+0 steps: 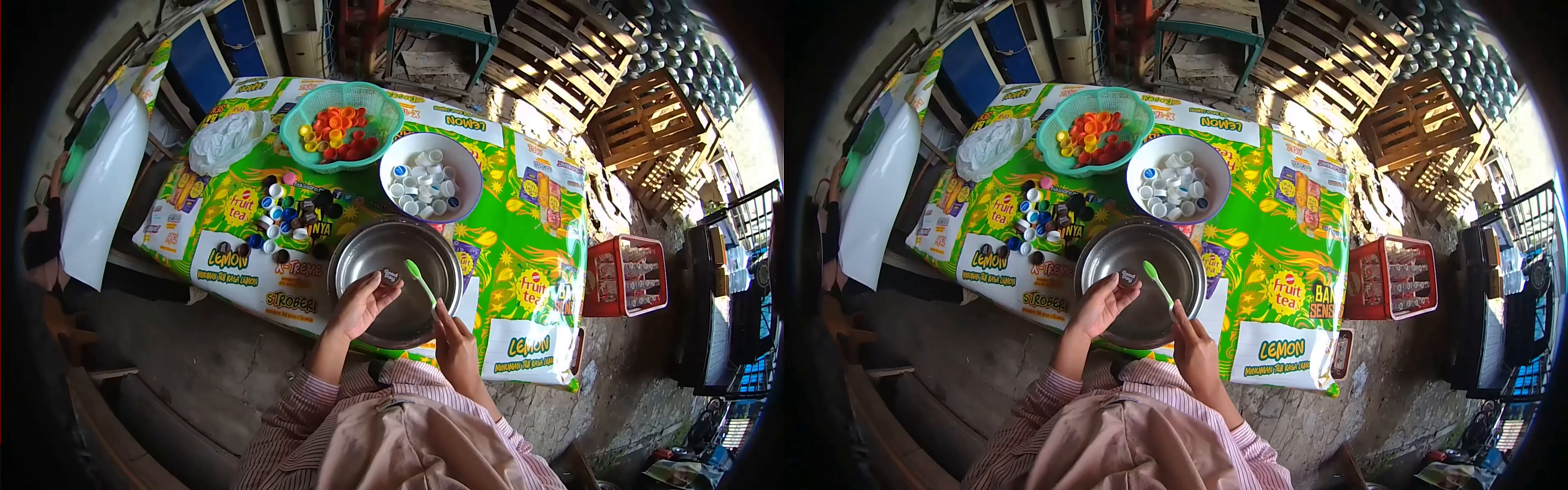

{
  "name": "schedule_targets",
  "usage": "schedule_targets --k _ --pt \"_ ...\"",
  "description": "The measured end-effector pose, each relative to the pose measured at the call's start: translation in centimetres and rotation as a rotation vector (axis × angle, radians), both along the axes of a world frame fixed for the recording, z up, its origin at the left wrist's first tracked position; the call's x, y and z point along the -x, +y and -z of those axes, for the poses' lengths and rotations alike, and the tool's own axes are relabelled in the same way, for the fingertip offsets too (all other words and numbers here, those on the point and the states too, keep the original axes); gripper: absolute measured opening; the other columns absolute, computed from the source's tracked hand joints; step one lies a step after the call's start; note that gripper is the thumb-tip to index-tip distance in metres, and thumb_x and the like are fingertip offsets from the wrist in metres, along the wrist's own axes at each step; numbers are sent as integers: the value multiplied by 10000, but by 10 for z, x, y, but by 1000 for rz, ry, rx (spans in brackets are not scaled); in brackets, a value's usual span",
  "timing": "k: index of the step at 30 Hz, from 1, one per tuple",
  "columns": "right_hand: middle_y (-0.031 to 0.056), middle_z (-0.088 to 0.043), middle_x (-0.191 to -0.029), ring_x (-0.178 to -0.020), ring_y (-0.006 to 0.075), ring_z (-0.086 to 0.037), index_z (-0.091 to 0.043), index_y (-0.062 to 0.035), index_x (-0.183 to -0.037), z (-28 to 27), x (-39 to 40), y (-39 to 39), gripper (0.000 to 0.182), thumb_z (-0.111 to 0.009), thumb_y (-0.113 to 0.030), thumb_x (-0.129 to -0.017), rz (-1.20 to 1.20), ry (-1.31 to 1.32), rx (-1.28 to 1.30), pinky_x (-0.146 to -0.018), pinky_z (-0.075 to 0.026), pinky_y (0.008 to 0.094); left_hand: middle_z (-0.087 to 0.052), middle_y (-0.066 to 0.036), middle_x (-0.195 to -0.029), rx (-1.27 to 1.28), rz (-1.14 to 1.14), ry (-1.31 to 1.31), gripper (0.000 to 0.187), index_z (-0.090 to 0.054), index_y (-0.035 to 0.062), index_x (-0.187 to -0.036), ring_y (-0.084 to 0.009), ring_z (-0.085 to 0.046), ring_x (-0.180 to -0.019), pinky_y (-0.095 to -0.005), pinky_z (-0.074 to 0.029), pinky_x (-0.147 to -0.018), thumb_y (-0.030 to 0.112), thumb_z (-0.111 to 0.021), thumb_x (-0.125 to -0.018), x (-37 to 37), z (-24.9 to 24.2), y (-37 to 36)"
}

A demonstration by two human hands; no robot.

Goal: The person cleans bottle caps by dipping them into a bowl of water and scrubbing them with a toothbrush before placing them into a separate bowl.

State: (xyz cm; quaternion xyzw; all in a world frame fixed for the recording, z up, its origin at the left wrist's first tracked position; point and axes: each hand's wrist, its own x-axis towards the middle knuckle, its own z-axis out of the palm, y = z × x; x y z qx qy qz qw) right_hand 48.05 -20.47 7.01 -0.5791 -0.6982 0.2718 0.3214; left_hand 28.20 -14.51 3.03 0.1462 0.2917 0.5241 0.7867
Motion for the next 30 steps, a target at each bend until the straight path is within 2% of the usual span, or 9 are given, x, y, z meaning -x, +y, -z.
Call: schedule_targets --k 8,10,12,14,16,19,23,27,30 --pt "136 -558 -719 -549 301 -562 -466 -128 -1308 10 -7 8 467 -554 -47 -856 -9 -84 -15 -492 -445 404 -606 -132 -1051 9 65 -11 251 -559 -17 -1046 -230 -595 -1009 -345 -479 -944 188 -440 -965 1 -2 0" --pt "135 -558 -718 -554 299 -565 -466 -128 -1308 0 -5 6 472 -554 -40 -852 7 -39 -56 -490 -442 406 -616 -94 -998 -49 26 174 190 -563 -1 -1025 -174 -595 -975 -312 -488 -922 150 -474 -951 -3 -8 -2" --pt "156 -574 -747 -578 295 -555 -493 -68 -1275 -17 -5 -1 432 -549 -16 -850 1 -66 3 -532 -432 377 -608 -63 -947 -351 -23 753 143 -557 -7 -1009 -169 -605 -889 -273 -485 -828 85 -556 -899 -6 -16 -4" --pt "125 -553 -711 -545 282 -560 -486 -136 -1293 -15 -5 -7 483 -575 -26 -832 20 -74 -80 -480 -433 386 -593 -90 -898 -781 -76 1311 151 -572 -7 -967 -222 -604 -826 -296 -476 -758 81 -606 -850 -1 -50 -1" --pt "116 -555 -710 -548 275 -565 -501 -124 -1277 -9 -6 -13 467 -582 -24 -828 77 -57 -160 -473 -437 376 -577 -121 -877 -791 -88 1249 125 -587 6 -910 -271 -598 -817 -341 -470 -725 71 -626 -810 0 -53 3" --pt "117 -564 -718 -551 268 -567 -510 -95 -1262 -6 -6 -15 430 -578 -46 -840 76 -164 -70 -468 -436 372 -578 -111 -874 -882 283 1618 102 -582 14 -886 -274 -607 -835 -359 -489 -722 65 -620 -806 9 -38 4" --pt "142 -582 -751 -591 302 -570 -517 -80 -1247 -8 0 -20 396 -555 -52 -853 148 -172 -2 -514 -443 383 -598 -83 -914 -821 236 1222 115 -605 41 -896 -268 -608 -845 -356 -480 -725 103 -623 -800 12 -48 5" --pt "141 -592 -772 -597 308 -572 -514 -77 -1249 -16 12 -26 393 -545 -48 -858 194 -223 48 -523 -445 386 -601 -87 -915 -1048 343 1518 119 -606 29 -903 -268 -617 -808 -340 -491 -700 90 -631 -804 23 -28 12" --pt "125 -597 -792 -591 296 -581 -506 -92 -1263 -22 25 -27 402 -545 -64 -864 215 -198 -22 -498 -444 382 -599 -85 -900 -840 301 1135 130 -597 20 -910 -221 -619 -758 -318 -498 -639 86 -634 -804 25 -44 12"
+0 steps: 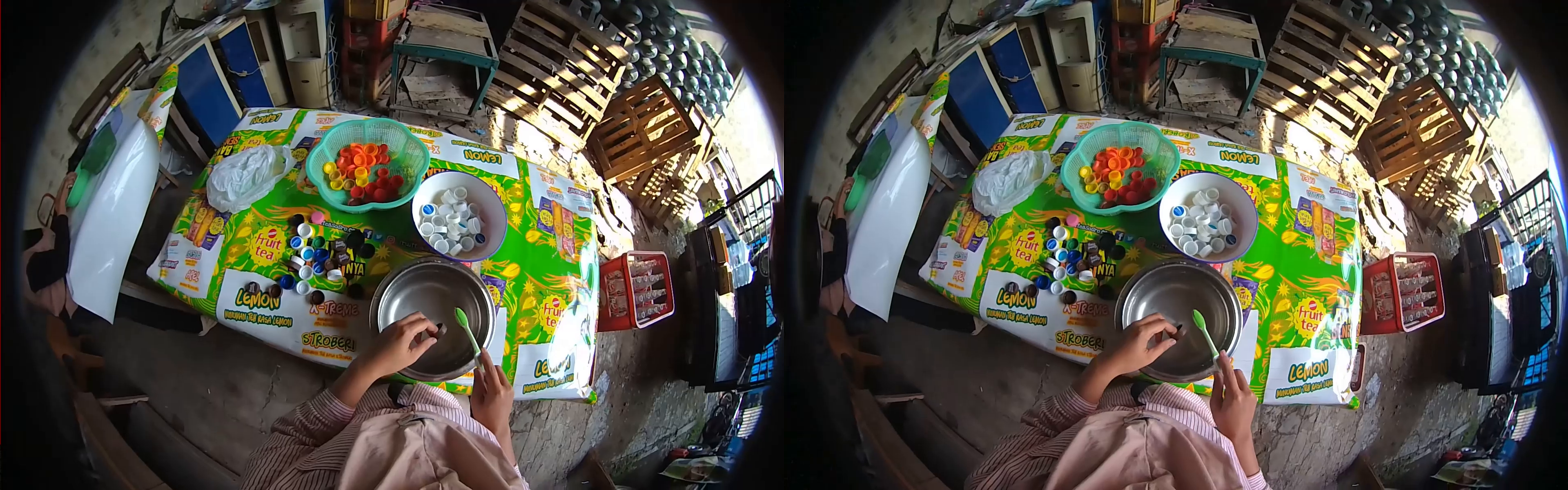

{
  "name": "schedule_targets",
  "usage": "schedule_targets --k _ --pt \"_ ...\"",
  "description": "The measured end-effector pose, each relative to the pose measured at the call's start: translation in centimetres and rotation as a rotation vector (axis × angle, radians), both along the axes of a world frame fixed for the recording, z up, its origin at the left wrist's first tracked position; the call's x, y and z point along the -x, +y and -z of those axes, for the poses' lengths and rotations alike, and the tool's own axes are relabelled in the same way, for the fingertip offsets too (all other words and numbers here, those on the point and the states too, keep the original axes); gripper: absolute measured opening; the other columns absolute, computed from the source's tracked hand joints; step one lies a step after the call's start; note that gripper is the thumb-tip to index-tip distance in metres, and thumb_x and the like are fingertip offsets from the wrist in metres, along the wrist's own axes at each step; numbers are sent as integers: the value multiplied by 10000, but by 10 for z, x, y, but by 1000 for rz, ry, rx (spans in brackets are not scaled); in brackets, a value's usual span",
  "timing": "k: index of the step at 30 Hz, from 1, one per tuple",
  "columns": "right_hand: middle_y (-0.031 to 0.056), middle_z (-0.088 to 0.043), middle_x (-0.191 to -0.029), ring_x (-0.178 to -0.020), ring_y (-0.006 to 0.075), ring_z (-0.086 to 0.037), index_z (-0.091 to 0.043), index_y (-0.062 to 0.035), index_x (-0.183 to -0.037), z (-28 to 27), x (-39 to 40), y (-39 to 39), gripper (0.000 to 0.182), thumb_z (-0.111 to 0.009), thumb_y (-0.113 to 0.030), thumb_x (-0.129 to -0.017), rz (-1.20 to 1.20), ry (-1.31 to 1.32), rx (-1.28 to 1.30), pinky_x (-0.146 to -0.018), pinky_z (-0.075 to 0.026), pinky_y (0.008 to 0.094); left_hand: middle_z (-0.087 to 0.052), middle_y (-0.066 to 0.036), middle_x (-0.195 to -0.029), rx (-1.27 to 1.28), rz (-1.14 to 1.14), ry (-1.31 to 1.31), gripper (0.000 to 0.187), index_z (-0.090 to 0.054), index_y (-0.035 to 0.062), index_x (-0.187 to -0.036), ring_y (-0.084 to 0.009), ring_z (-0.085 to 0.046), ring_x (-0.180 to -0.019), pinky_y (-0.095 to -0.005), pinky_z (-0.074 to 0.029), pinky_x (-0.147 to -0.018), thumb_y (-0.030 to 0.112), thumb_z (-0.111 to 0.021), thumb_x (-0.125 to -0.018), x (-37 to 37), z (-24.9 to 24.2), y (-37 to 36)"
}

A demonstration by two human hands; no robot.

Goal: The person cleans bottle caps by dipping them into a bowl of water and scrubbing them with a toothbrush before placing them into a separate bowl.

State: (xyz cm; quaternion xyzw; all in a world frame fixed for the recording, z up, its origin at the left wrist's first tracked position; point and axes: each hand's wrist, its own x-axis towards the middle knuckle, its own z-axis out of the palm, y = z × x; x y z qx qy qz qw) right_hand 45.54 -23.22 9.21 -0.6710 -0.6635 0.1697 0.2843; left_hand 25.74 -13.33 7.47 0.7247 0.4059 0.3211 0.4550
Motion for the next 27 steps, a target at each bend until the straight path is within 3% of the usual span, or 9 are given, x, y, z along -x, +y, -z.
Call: schedule_targets --k 4,7,10,12,16,20,21,24,27 --pt "144 -600 -842 -622 301 -591 -489 -72 -1270 4 18 3 407 -539 -62 -866 60 -116 166 -520 -454 384 -600 -59 -876 -155 63 60 148 -587 21 -939 -164 -582 -680 -284 -470 -643 116 -618 -830 12 20 8" --pt "157 -619 -859 -638 311 -611 -493 -86 -1267 -1 35 -4 410 -554 -80 -861 119 63 78 -539 -469 392 -582 14 -835 308 28 -258 150 -586 34 -976 -45 -514 -684 -225 -435 -643 123 -613 -859 31 16 13" --pt "156 -621 -842 -636 306 -613 -498 -85 -1261 5 51 -4 407 -559 -86 -859 91 -1 14 -541 -473 386 -592 28 -857 368 -53 -509 174 -582 35 -981 -36 -533 -738 -220 -445 -670 133 -637 -847 57 27 50" --pt "157 -627 -864 -649 304 -619 -505 -86 -1254 4 60 -5 397 -554 -84 -860 107 12 86 -549 -479 384 -607 12 -856 309 -160 -465 182 -583 25 -971 -48 -558 -766 -220 -450 -683 149 -636 -849 77 25 86" --pt "154 -626 -855 -648 318 -610 -512 -85 -1245 4 72 -8 392 -557 -89 -856 158 16 98 -551 -475 401 -649 -67 -861 -180 -370 -22 190 -598 27 -966 -167 -617 -759 -278 -472 -686 162 -630 -837 118 10 171" --pt "152 -623 -844 -636 316 -603 -515 -82 -1240 3 75 -8 390 -561 -89 -853 188 7 49 -548 -471 401 -667 -98 -918 -149 -460 271 272 -617 63 -1016 -254 -637 -798 -375 -483 -729 273 -591 -847 143 16 231" --pt "153 -624 -848 -637 315 -604 -516 -83 -1239 3 75 -8 389 -562 -89 -852 199 6 61 -549 -471 400 -645 -129 -1022 -96 -422 365 320 -597 62 -1071 -284 -620 -909 -400 -470 -795 294 -581 -851 146 12 235" --pt "153 -622 -850 -636 314 -604 -517 -85 -1237 3 77 -7 389 -565 -89 -851 202 5 58 -550 -472 399 -579 -154 -1169 -363 -461 311 375 -558 52 -1140 -296 -561 -1048 -391 -442 -866 294 -581 -855 157 39 244" --pt "151 -618 -843 -628 310 -602 -517 -86 -1238 6 78 -7 391 -567 -84 -850 196 14 24 -544 -467 398 -539 -136 -1209 -285 -568 116 383 -517 30 -1181 -266 -516 -1073 -362 -416 -892 219 -597 -857 176 38 236"
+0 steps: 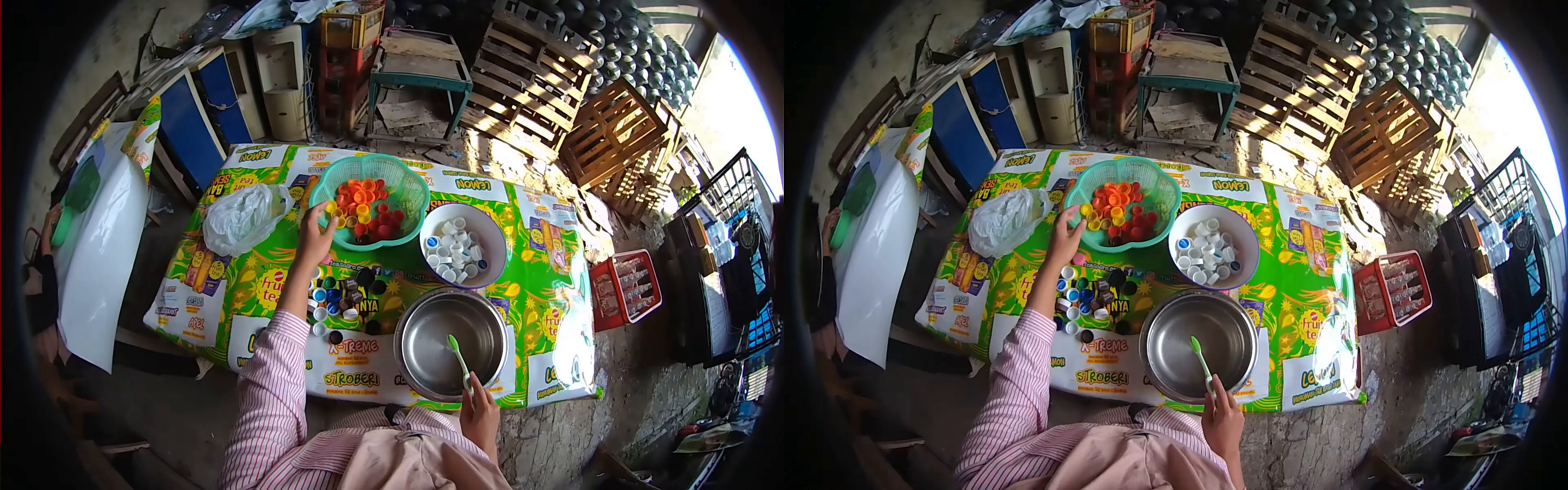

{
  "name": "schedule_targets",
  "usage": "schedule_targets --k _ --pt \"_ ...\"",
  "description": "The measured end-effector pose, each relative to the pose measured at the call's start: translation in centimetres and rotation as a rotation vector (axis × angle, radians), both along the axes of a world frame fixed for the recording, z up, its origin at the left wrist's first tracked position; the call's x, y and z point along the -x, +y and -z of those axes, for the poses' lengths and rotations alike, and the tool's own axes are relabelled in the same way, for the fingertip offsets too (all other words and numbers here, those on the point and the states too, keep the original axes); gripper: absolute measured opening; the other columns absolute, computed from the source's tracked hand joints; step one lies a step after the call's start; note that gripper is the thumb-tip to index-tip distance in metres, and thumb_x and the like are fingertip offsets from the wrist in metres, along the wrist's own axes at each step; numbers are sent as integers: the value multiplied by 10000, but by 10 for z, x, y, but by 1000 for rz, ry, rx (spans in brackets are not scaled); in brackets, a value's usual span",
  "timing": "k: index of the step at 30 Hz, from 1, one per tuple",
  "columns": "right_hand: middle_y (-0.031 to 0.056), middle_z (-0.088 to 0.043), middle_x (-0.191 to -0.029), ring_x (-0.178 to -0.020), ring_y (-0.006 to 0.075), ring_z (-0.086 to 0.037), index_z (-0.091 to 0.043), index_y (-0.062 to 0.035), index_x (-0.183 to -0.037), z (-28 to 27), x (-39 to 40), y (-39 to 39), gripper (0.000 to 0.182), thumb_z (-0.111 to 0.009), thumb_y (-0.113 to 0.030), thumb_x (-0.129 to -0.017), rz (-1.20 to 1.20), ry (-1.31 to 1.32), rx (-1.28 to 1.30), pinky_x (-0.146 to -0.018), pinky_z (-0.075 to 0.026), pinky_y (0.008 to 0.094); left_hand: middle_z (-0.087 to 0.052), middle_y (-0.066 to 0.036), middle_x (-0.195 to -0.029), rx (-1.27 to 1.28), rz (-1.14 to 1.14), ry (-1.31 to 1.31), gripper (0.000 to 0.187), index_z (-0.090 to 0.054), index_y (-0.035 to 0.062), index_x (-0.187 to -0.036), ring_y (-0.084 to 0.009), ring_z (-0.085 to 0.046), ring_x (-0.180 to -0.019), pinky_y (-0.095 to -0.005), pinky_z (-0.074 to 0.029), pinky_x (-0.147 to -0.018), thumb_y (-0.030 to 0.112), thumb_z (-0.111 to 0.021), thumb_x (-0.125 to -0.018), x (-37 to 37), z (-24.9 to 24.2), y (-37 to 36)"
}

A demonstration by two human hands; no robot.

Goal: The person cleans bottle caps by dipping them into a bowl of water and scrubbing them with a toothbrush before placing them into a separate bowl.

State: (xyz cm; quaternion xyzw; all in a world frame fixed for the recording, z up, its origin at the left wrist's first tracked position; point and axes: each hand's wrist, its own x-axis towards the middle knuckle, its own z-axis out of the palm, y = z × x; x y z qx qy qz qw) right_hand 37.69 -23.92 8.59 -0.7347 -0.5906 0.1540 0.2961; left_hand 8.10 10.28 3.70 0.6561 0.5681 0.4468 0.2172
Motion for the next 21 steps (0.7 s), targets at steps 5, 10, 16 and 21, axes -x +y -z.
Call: schedule_targets --k 5,10,16,21 --pt "148 -613 -829 -613 304 -597 -516 -85 -1241 2 0 4 397 -568 -73 -848 -35 3 49 -536 -460 394 -571 -98 -1091 -20 -171 -125 298 -547 40 -1116 -230 -526 -982 -347 -413 -874 110 -610 -834 14 11 -73" --pt "193 -602 -806 -613 325 -581 -525 -67 -1225 -5 5 15 388 -565 -39 -840 -55 62 15 -553 -453 380 -511 -83 -998 -50 37 119 279 -601 93 -997 -265 -508 -972 -376 -402 -843 137 -685 -734 -14 23 -143" --pt "144 -616 -815 -603 272 -605 -516 -98 -1251 0 -1 11 404 -574 -66 -852 -56 -2 2 -524 -467 363 -487 -14 -1056 128 218 515 443 -620 136 -1032 -235 -422 -1045 -414 -306 -858 152 -742 -607 -55 27 -191" --pt "146 -621 -828 -609 276 -606 -516 -94 -1252 3 -11 8 406 -574 -61 -851 -66 19 -43 -529 -468 366 -538 -7 -1079 78 206 550 454 -604 124 -1044 -223 -444 -1041 -418 -314 -860 71 -721 -608 -56 35 -191"
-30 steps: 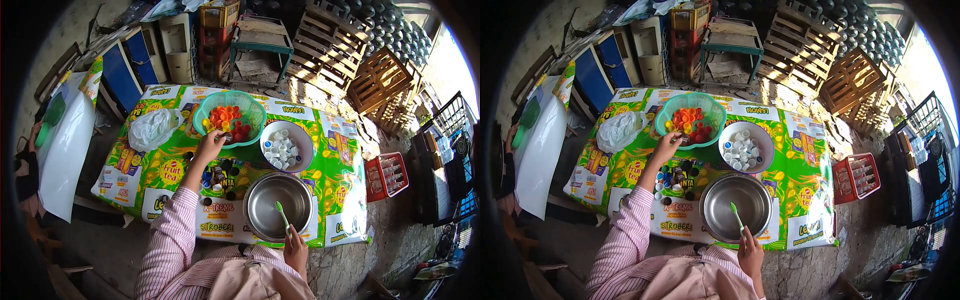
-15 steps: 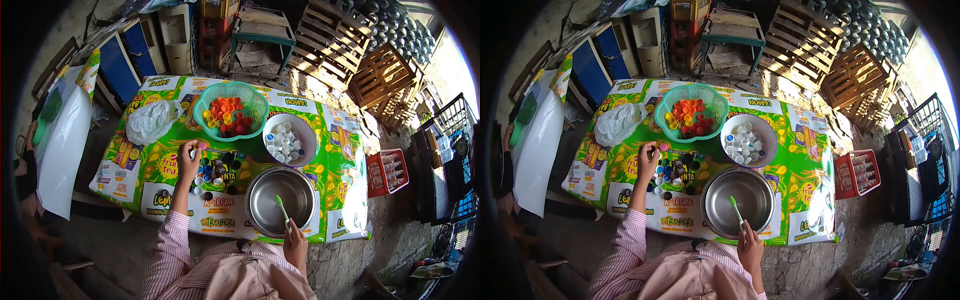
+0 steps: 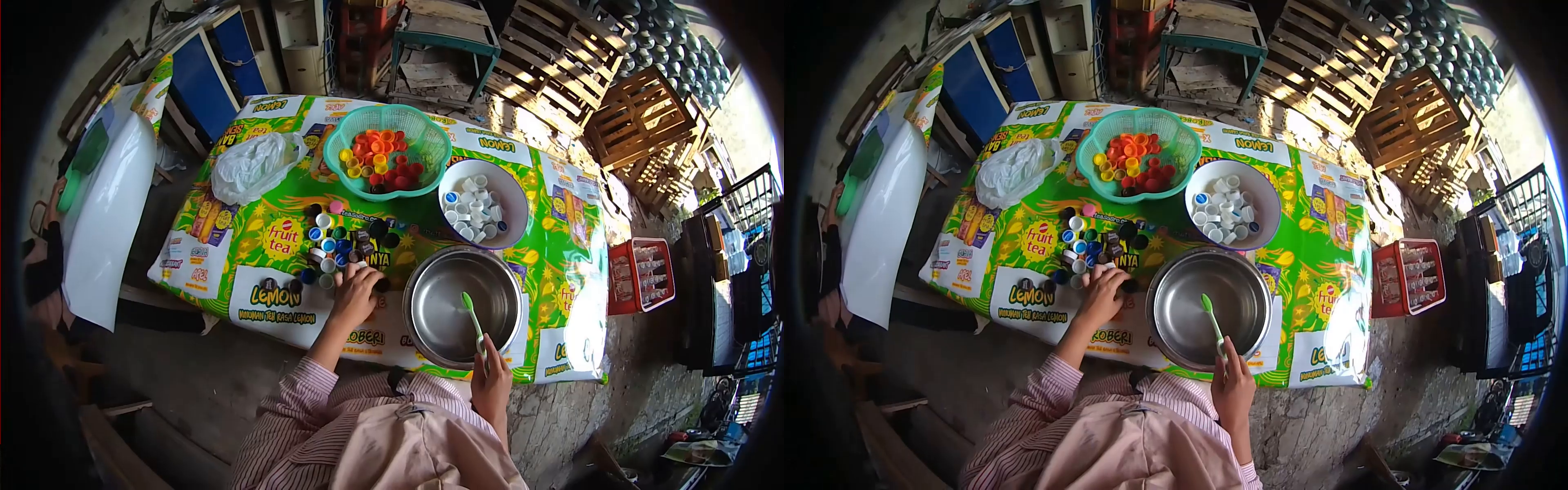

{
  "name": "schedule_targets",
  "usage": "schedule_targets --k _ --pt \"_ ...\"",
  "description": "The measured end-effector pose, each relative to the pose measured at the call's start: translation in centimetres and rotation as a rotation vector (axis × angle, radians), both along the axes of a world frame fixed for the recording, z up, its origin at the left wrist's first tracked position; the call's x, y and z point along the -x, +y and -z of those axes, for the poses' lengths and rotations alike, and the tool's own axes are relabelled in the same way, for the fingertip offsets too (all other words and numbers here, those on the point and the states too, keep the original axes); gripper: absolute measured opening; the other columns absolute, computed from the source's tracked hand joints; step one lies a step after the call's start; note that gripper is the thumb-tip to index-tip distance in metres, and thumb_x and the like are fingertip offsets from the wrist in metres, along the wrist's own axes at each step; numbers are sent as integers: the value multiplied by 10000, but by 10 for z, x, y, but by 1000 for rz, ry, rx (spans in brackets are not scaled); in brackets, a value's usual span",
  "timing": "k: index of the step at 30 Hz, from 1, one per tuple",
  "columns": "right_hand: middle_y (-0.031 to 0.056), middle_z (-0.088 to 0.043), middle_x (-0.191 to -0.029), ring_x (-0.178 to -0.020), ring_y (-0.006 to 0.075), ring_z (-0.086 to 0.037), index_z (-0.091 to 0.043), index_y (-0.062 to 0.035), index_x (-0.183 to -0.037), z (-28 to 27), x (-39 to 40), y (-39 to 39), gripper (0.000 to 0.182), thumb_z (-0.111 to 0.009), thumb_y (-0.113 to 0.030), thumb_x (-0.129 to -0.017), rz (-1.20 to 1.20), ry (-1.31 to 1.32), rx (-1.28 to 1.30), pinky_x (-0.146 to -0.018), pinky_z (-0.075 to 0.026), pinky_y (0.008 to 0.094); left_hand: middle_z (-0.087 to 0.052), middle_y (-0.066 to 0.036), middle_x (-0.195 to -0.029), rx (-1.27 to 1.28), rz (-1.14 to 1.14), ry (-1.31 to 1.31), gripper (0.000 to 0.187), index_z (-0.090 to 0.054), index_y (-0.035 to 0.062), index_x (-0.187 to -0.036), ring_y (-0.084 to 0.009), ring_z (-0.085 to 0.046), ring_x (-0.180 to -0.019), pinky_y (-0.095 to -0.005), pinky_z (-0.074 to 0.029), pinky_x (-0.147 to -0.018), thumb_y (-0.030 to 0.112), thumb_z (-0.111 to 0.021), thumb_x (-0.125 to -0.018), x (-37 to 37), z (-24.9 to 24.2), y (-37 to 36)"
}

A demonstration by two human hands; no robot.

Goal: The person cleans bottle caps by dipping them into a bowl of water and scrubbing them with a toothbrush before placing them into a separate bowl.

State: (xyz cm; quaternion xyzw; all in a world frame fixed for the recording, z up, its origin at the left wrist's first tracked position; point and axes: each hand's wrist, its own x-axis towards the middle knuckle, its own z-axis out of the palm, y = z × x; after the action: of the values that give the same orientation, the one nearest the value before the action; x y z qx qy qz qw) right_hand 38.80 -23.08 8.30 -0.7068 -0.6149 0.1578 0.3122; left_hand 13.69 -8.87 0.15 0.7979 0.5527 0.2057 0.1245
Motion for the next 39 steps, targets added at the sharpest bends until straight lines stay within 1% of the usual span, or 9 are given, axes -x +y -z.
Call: schedule_targets --k 4,7,14,19,23,28,32,33,39 --pt "154 -618 -833 -617 273 -612 -520 -90 -1248 -6 -10 2 404 -574 -59 -849 -14 -6 40 -542 -474 363 -532 -24 -1133 133 -37 -180 572 -515 128 -1159 -245 -434 -1084 -425 -315 -868 110 -715 -623 -1 -12 -8" --pt "159 -617 -836 -614 271 -612 -521 -91 -1247 -4 -23 3 403 -570 -57 -849 -28 6 69 -545 -474 362 -482 -67 -1179 -25 -257 -128 689 -439 131 -1233 -290 -423 -1077 -450 -324 -864 207 -733 -614 7 -15 -22" --pt "157 -609 -824 -588 266 -593 -519 -95 -1247 -4 -49 6 401 -564 -54 -850 -47 -5 64 -538 -463 363 -494 -49 -1030 -12 -478 -41 447 -528 158 -1053 -270 -444 -1022 -454 -333 -815 211 -736 -662 29 14 -48" --pt "156 -602 -807 -581 266 -586 -516 -87 -1250 -1 -64 4 400 -559 -53 -853 -72 44 36 -532 -453 363 -520 -41 -1005 -20 -538 -60 128 -576 117 -836 -267 -492 -987 -436 -360 -805 133 -673 -754 18 15 -50" --pt "154 -607 -808 -606 274 -597 -517 -82 -1250 0 -76 6 399 -554 -51 -854 -86 19 70 -548 -460 371 -591 -110 -1032 -210 -476 -298 118 -562 54 -835 -304 -549 -976 -400 -424 -808 125 -643 -789 0 -18 -49" --pt "145 -606 -803 -621 281 -602 -528 -81 -1237 1 -87 12 385 -556 -57 -854 -118 95 34 -553 -458 379 -585 -111 -1000 -60 -310 -528 387 -552 50 -1116 -267 -561 -926 -358 -444 -817 107 -687 -758 -63 -66 -51" --pt "222 -627 -935 -739 283 -654 -529 -31 -1221 -2 -101 12 369 -549 -5 -854 -126 99 134 -602 -500 338 -583 -44 -992 58 40 -292 378 -611 112 -1044 -247 -527 -967 -353 -407 -862 127 -726 -685 -116 -57 -45" --pt "222 -628 -930 -746 288 -654 -528 -31 -1222 -3 -103 13 369 -548 -7 -855 -137 107 123 -605 -500 344 -572 19 -991 83 36 -227 376 -621 152 -1015 -205 -487 -1004 -356 -371 -859 154 -747 -661 -129 -46 -44" --pt "152 -642 -880 -700 297 -640 -524 -89 -1237 -1 -120 11 388 -562 -51 -853 -160 63 45 -589 -495 380 -578 39 -973 148 45 -34 354 -642 171 -992 -186 -479 -984 -345 -332 -837 134 -740 -653 -155 -22 -37"
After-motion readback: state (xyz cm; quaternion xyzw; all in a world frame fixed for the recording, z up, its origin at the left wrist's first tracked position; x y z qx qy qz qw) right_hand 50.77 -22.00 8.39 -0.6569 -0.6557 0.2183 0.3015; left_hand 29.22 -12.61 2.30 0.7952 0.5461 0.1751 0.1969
